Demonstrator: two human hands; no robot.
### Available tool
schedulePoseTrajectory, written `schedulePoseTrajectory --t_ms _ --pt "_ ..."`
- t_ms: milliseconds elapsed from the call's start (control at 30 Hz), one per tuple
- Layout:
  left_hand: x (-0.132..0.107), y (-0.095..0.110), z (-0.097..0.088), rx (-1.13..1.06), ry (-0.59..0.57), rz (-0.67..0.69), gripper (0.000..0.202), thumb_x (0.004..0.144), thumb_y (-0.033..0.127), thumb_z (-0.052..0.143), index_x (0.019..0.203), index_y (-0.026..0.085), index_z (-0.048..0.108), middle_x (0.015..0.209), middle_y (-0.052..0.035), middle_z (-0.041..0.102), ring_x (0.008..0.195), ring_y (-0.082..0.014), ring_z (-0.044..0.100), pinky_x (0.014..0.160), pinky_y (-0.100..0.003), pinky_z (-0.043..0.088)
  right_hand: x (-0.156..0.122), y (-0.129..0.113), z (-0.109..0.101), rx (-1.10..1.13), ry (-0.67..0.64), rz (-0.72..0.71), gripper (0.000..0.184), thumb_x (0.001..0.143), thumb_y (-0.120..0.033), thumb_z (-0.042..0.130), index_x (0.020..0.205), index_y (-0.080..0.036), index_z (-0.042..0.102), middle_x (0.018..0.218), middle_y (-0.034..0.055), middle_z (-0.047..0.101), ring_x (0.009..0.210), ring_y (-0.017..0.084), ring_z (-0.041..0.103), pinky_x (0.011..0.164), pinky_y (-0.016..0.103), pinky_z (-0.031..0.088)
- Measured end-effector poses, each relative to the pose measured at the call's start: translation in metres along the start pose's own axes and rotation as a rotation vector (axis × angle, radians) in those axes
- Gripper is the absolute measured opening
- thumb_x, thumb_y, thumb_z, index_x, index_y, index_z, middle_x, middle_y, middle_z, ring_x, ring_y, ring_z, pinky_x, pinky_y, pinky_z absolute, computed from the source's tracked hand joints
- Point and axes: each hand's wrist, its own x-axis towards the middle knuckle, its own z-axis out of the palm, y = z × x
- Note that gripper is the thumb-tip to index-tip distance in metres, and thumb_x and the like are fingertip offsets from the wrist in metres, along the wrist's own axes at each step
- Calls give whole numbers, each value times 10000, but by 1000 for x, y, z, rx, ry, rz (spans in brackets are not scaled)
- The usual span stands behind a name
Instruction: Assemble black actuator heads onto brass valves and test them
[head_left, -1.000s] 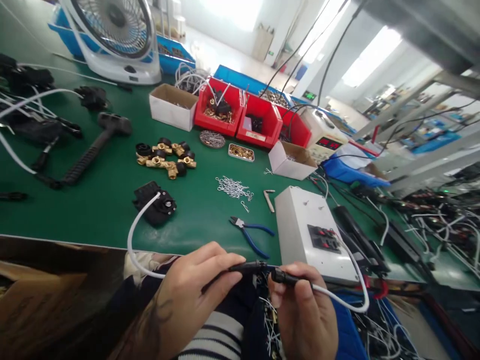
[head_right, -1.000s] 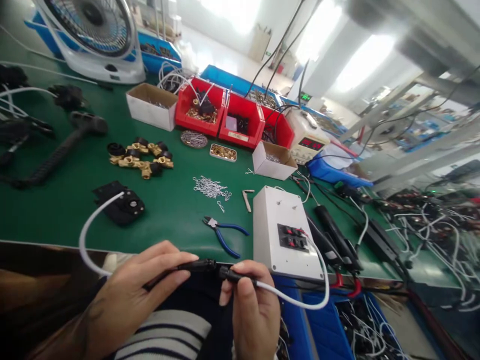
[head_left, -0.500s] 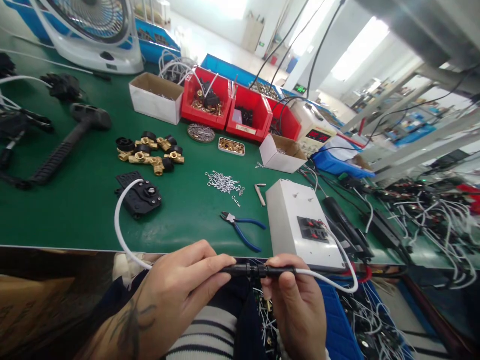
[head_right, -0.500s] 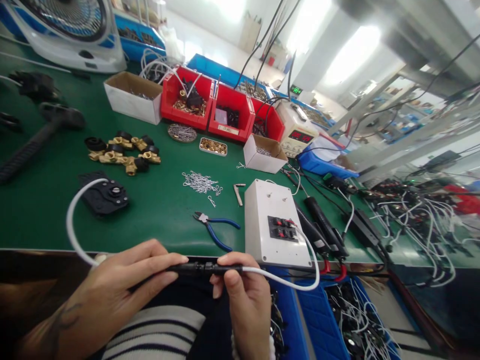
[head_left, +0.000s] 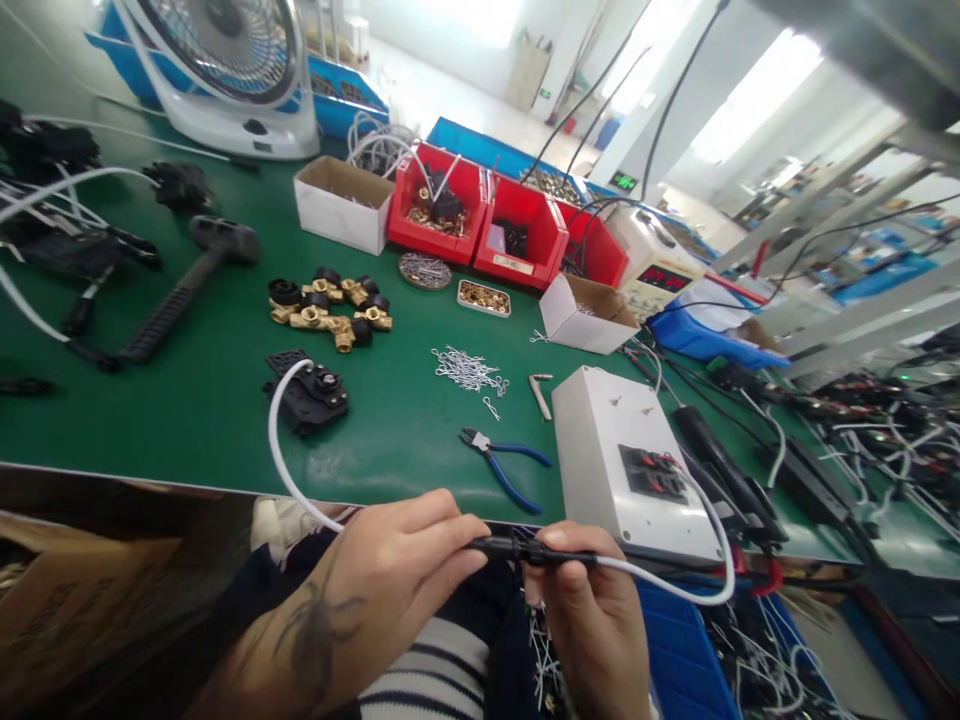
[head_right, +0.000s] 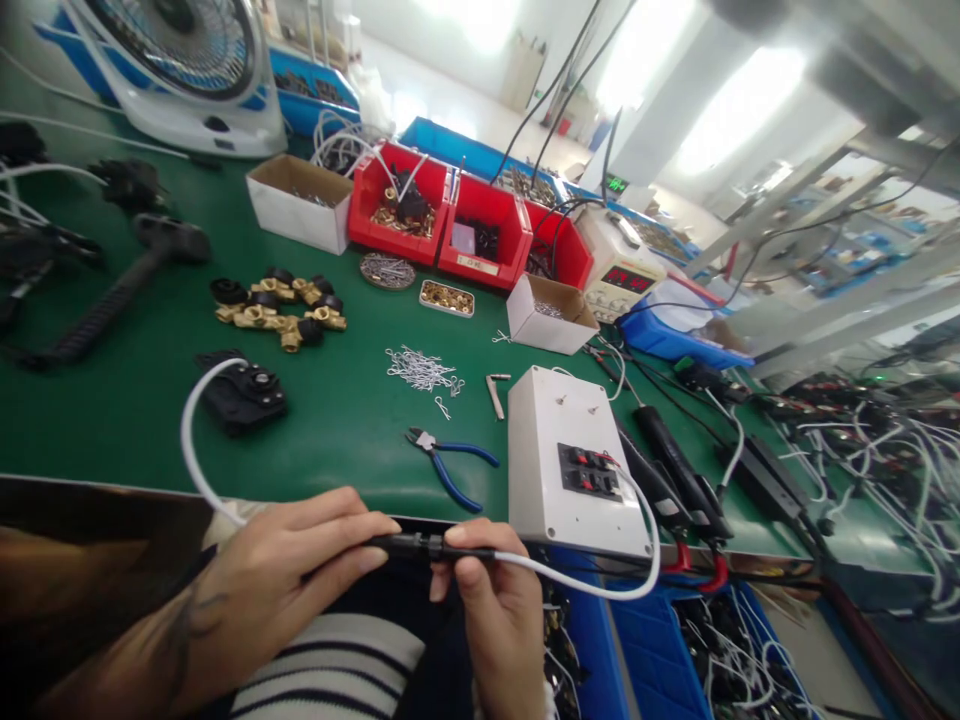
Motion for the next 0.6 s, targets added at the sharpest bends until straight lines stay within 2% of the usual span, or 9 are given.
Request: schedulePoseTrajectory --t_ms 100,167,233,300,333,367,467,533,600 --pt "2 1 4 39 -86 26 243 1000 305 465 1012 184 676 806 -11 656 703 -148 611 609 -249 469 -9 8 -8 43 50 196 227 899 -455 646 948 -237 688 673 -6 617 603 111 565 612 225 448" --pt "5 -2 -6 67 -23 23 267 995 345 473 1048 177 674 890 -30 675 807 -165 620 689 -257 502 -17 17 -18 63 93 338 290 868 -500 667 935 -218 685 647 0 613 603 119 546 608 230 424" --pt "6 -10 -26 163 200 -66 292 996 354 469 1137 170 647 1030 -65 660 969 -181 607 857 -288 507 -25 29 -30 76 100 451 344 838 -535 687 930 -203 684 611 -4 597 587 118 522 586 229 392" --pt "3 -26 -51 382 491 -206 356 991 397 458 1187 150 624 1118 -116 623 1099 -241 567 997 -389 452 -32 42 -41 62 57 535 394 811 -565 701 920 -187 686 583 -9 583 562 117 506 574 234 374" --pt "-1 -36 -63 495 583 -304 429 976 463 450 1222 148 606 1155 -140 605 1145 -292 544 1020 -451 431 -35 49 -46 30 21 570 421 810 -584 693 915 -177 689 582 -5 589 557 119 510 578 241 379" --pt "-4 -46 -73 565 612 -409 512 947 552 446 1255 167 586 1196 -150 588 1183 -339 525 1033 -499 413 -36 53 -50 -24 -28 604 446 820 -601 672 911 -164 694 596 6 606 561 125 523 590 251 391" --pt "-15 -75 -88 555 437 -699 640 891 667 400 1256 172 577 1119 -156 625 1092 -390 595 957 -538 460 -34 51 -60 -243 -270 682 506 862 -631 592 856 -140 711 646 43 649 571 137 560 590 266 414" --pt "-17 -85 -86 404 299 -765 602 883 647 384 1185 178 611 1079 -130 662 1032 -362 635 921 -500 486 -25 31 -65 -329 -495 678 485 870 -615 587 845 -152 726 673 54 666 585 144 586 579 265 432" --pt "-14 -86 -80 201 243 -812 539 855 624 420 1099 195 636 1022 -92 696 921 -314 677 843 -439 523 -11 -1 -72 -363 -615 575 394 876 -559 612 889 -188 743 731 63 690 647 172 624 608 288 476"
